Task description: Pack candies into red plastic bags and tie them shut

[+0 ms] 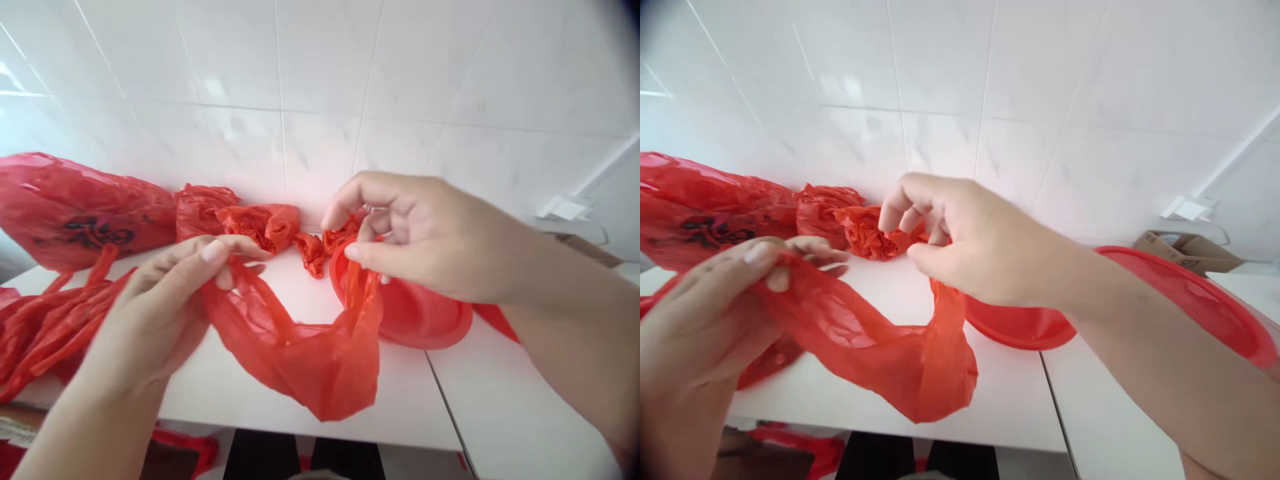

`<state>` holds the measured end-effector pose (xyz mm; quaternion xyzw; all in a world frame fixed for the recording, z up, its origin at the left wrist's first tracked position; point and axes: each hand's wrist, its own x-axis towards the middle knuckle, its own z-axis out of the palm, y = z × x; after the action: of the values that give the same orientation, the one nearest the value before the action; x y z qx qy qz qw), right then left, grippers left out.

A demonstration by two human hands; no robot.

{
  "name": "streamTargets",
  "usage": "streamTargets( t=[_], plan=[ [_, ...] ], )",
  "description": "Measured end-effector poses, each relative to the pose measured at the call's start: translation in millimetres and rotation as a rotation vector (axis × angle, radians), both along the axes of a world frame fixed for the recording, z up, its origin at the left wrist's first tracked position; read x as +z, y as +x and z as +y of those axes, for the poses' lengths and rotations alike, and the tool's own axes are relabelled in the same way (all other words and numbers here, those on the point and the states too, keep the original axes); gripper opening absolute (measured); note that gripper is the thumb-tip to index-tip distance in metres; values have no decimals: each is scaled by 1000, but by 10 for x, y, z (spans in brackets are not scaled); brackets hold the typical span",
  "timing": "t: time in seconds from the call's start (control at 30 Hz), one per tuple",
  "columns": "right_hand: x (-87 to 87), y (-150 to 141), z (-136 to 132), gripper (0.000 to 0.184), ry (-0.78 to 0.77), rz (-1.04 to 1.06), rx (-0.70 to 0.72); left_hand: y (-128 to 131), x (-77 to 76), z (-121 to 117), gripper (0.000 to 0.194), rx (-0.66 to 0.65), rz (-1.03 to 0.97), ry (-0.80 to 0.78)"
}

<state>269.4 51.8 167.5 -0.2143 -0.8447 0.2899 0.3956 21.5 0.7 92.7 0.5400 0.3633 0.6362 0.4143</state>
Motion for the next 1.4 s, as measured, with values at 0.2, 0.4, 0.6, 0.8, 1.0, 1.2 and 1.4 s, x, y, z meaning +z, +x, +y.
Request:
streamTargets(
  t=[0.2, 0.4, 0.6, 0.8, 1.0, 1.2, 1.4],
  plan=[
    [11, -499, 93, 22, -33, -189, 151, 12, 81, 227, 42, -410, 438, -214],
    [-151, -779, 33, 15, -33, -180, 189, 28, 3, 277, 25, -331, 533, -314],
    [-605, -785, 210, 18, -74, -164, 61, -134, -142, 335, 36, -316, 283, -478],
    [-840, -800, 90, 16, -151, -56, 31, -256, -263, 335, 33, -279, 305, -395],
    [-968, -784, 9, 7, -263, 128, 133, -296, -234, 257, 15, -240, 618, -227],
    [-1410, -1031, 330, 27, -425, 243, 78, -177, -341, 237, 16, 123, 1066, 31],
    [-1581, -1123, 289, 31, -738, 320, 324, -229, -446, 323, 18, 351, 1126, 325]
  ],
)
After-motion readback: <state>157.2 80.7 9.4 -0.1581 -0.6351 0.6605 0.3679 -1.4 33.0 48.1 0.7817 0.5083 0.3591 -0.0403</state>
